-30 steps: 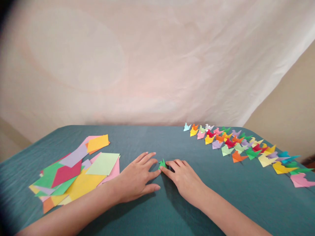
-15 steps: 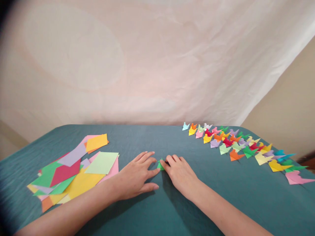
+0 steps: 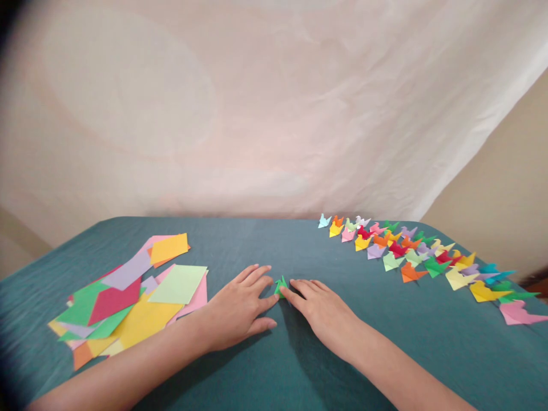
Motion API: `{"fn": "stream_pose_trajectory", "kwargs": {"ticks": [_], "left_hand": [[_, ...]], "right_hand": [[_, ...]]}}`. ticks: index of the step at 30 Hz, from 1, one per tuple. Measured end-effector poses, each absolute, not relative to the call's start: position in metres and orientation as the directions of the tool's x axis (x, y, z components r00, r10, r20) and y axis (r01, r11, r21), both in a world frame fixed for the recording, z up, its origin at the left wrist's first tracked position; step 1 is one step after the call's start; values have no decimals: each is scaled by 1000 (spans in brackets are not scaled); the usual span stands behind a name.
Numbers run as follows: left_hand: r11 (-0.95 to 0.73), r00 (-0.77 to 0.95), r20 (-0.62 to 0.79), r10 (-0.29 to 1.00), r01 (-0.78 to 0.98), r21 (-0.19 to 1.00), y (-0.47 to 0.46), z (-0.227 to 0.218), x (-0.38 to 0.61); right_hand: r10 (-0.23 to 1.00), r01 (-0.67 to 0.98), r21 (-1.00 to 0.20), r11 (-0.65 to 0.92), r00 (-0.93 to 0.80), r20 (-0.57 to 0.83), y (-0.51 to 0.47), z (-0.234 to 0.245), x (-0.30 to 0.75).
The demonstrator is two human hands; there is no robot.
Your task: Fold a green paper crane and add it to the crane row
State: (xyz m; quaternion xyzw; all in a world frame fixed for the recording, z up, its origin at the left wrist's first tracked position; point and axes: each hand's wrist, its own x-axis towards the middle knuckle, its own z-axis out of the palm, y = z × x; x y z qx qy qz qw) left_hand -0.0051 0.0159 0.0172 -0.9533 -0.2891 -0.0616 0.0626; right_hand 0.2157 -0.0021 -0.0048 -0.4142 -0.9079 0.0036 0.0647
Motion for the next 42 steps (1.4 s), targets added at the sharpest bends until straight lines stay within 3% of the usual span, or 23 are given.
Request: {"fn": "stream_pose_trajectory", "kwargs": {"ticks": [4,18,25,29,34,42], "left_hand": [[-825,826,145,545,559,-82,16,18,-5],[-822,829,141,542,557,-116,15,18,-1],[-864,874,161,458,481,-151,19,13,7],[-864,852,235,469,497,-78,22,4,6],[-880,823,329,463,473,55,28,-3,0],[-737,647,357,674,621,266,30,-9,0]], "right_hand": [[753,759,11,651,-647,120,-7,-5,212],[725,725,2,689,-689,11,5,8,219],[744,744,-6,668,-668,-10,4,10,219],[749,743,-115,659,-663,10,10,5,224],[819,764,-298,572,-551,161,18,-7,227],[904,738,-525,425,-309,297,19,-23,211]]}}
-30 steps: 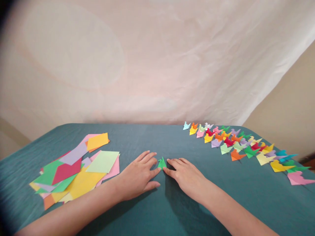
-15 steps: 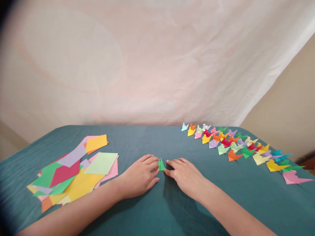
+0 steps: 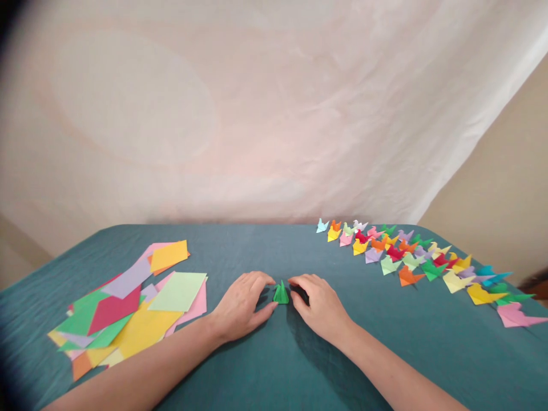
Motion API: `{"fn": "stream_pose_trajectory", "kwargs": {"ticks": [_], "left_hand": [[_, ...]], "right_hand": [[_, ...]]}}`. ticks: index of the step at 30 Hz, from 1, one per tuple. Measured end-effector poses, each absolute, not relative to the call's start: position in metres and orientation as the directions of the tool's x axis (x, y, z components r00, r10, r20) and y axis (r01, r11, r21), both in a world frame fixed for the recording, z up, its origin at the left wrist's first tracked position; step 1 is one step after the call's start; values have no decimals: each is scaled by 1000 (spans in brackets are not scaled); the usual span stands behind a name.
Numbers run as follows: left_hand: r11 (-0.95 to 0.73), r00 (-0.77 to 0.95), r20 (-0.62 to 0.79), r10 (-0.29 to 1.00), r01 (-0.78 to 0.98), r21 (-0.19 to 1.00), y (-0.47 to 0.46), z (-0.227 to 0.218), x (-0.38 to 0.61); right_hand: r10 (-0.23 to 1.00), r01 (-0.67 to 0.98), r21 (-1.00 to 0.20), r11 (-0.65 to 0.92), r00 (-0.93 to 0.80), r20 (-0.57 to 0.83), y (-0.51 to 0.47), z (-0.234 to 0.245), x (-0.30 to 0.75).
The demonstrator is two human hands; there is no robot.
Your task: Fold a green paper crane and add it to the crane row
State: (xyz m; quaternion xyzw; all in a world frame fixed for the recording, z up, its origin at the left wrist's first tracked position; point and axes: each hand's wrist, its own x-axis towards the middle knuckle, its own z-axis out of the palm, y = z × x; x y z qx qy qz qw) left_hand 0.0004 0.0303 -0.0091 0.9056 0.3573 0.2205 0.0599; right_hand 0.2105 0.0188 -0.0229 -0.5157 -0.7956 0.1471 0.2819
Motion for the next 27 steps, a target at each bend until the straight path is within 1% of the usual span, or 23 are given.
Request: {"fn": "stream_pose_trajectory", "kwargs": {"ticks": [2,6,9,14,21,24,27], "left_hand": [[-712,620,352,701,636,297,31,-11,0],[-689,605,331,725,644,333,33,-13,-1],[-674,589,326,739,646,359,35,-14,-2],[-651,566,324,758,643,403,37,-16,-3],[-682,603,327,727,577,450,36,-13,-3],[-705,622,341,704,557,439,35,-12,-3],[-716,627,353,694,556,422,35,-12,-3]], "right_hand": [[915,711,-577,402,-288,282,20,-25,210],[941,637,-694,335,-270,206,24,-24,207],[947,590,-750,300,-279,160,26,-22,201],[951,568,-771,286,-268,156,28,-27,190],[943,438,-850,293,-280,181,25,-31,192],[936,447,-834,323,-278,214,23,-29,191],[924,507,-777,373,-277,263,23,-29,188]]}}
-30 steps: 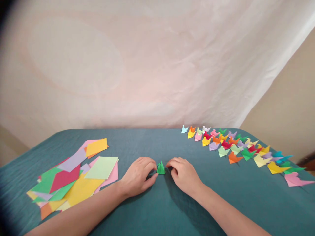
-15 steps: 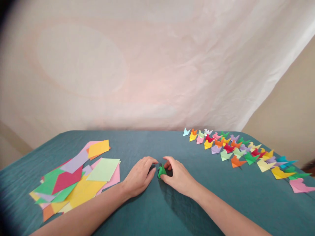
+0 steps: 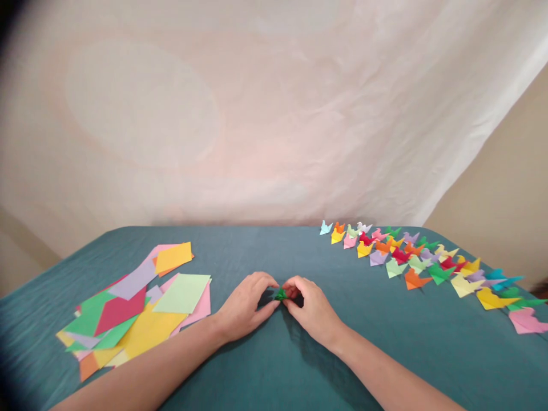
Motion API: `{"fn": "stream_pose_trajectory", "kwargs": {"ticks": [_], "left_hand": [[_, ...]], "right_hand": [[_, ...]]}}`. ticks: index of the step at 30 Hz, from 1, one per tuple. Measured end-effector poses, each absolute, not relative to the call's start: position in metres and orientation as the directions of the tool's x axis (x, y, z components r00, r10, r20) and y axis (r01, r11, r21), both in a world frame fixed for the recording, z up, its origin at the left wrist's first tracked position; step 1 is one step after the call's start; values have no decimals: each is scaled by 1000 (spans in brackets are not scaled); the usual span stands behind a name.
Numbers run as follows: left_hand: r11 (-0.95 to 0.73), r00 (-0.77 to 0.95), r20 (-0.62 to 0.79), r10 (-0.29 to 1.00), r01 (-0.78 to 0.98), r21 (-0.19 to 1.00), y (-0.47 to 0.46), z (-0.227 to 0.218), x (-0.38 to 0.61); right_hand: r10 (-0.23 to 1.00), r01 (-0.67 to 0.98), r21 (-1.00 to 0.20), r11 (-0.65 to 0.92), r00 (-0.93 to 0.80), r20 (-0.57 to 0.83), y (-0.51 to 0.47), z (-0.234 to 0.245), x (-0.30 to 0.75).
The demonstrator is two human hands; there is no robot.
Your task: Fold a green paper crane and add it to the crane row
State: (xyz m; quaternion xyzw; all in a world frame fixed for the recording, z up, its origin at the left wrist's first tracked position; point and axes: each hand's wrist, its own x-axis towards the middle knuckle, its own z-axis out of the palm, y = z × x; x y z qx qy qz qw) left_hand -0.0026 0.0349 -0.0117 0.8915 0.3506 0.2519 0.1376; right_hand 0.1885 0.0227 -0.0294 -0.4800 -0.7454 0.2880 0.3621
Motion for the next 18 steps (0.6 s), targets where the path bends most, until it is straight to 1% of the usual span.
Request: {"fn": "stream_pose_trajectory", "kwargs": {"ticks": [4,7,13,18], "left_hand": [[-736,641,365,675,549,397,36,-12,-2],[-746,650,369,664,545,383,36,-11,-2],[-749,672,335,661,559,356,37,-9,-2],[-754,682,325,655,563,340,38,-11,-2]], "right_hand": [[903,558,-712,426,-304,302,21,-29,188],[896,553,-708,440,-323,305,19,-26,190],[909,554,-726,408,-316,270,17,-21,192],[896,603,-664,442,-333,294,20,-22,189]]}}
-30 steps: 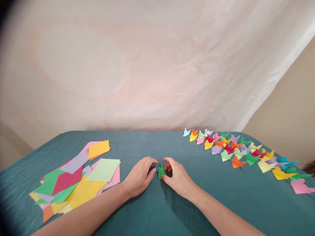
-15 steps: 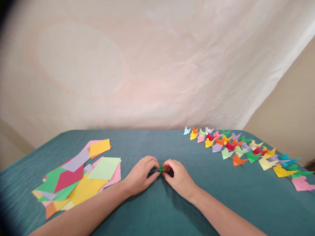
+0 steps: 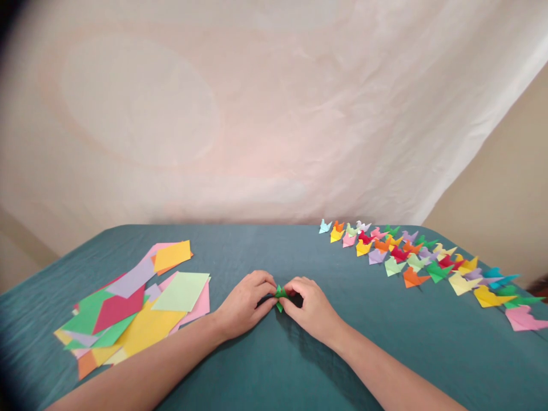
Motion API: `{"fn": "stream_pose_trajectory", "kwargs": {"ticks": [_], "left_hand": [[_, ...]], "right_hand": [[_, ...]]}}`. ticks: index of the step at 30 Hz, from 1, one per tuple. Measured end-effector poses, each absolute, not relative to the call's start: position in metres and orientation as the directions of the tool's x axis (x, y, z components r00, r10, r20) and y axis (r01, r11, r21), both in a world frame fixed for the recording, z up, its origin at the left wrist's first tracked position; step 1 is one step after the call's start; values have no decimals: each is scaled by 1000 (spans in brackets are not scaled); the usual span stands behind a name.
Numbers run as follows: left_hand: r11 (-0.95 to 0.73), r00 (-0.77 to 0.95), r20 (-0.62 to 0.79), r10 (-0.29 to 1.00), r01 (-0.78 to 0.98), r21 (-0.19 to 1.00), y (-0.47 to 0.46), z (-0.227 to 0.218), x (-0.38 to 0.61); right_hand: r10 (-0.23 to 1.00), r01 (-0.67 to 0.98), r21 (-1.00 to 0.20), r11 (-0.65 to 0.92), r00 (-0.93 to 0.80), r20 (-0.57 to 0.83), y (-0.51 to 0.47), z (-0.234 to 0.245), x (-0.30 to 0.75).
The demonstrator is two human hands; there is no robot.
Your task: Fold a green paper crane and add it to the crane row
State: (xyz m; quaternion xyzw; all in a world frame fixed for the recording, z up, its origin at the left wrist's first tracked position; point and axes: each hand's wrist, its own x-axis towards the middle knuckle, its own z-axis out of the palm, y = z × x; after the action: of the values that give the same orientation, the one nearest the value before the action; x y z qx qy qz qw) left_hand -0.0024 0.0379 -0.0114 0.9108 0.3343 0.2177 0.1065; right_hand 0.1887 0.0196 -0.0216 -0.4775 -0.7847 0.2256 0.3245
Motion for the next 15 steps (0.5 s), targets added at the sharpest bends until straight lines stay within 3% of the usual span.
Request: {"fn": "stream_pose_trajectory", "kwargs": {"ticks": [4,15], "left_hand": [[-756,686,322,653,560,340,38,-13,-2],[-748,679,321,660,552,368,39,-14,-2]], "right_hand": [[881,615,-632,471,-363,303,22,-24,189],[890,573,-687,446,-364,274,26,-28,191]]}}
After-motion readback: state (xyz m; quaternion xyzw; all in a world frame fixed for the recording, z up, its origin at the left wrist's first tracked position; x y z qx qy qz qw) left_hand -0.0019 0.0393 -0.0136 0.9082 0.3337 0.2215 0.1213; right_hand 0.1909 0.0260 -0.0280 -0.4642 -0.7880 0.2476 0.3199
